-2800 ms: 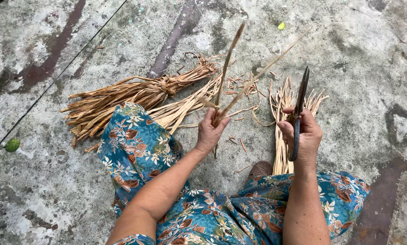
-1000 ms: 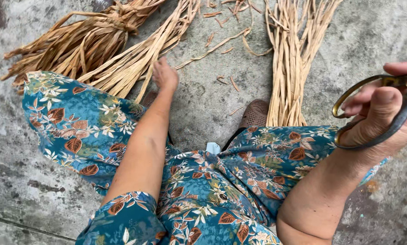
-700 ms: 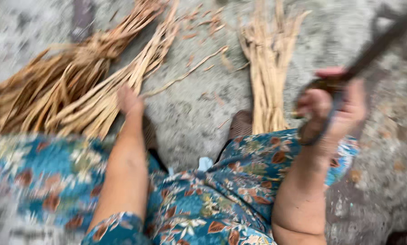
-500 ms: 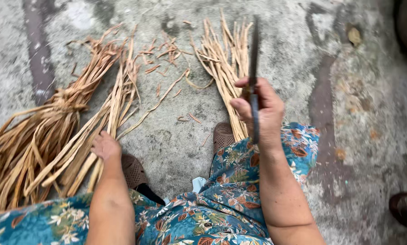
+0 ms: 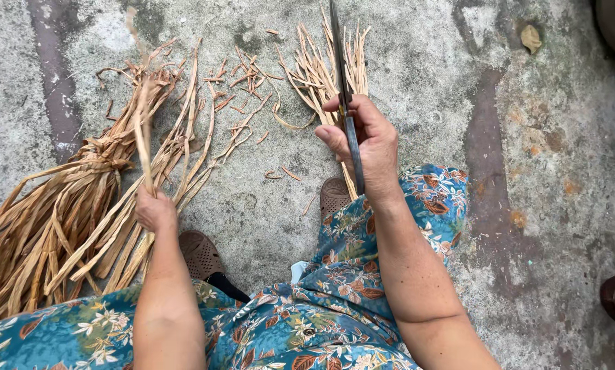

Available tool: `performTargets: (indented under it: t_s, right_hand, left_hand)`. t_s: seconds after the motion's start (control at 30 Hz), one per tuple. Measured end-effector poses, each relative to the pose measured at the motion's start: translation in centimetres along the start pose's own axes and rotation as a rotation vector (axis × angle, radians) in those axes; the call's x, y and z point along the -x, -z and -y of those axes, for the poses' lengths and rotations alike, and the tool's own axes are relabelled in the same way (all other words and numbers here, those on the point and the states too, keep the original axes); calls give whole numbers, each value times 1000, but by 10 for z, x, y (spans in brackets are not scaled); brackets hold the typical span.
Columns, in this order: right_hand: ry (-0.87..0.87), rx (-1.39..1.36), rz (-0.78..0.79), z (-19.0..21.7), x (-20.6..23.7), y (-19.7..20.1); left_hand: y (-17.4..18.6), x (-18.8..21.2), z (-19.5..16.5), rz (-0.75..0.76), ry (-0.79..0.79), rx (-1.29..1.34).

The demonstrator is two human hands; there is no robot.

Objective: The person sits on a concrete floor and uses shears to trim dried plant stalks. They repeatedly pick up stalks, cut off the ends, and place the trimmed pieces into a growing pile.

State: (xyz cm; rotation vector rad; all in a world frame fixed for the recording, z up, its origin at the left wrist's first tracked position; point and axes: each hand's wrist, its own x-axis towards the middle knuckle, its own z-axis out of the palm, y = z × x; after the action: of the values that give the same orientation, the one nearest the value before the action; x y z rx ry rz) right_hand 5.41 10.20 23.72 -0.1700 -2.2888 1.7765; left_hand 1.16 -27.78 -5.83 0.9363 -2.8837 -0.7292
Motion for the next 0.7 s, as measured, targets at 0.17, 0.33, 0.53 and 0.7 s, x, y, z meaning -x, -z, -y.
performTargets:
  t_s: [0.17, 0.33, 0.53, 0.7]
  right_hand:
    - [24, -8, -17, -3, 1, 6]
    - [-17, -89, -11, -5, 3, 11]
    - [3, -43, -43, -10, 0, 12]
    - [-6, -95, -38, -14, -4, 10]
  left_hand:
    - [19, -4, -36, 9, 74, 497]
    - [53, 14, -78, 55, -167, 1186]
    - [57, 81, -106, 63, -339, 1295]
    - [23, 118, -101, 92, -398, 1137]
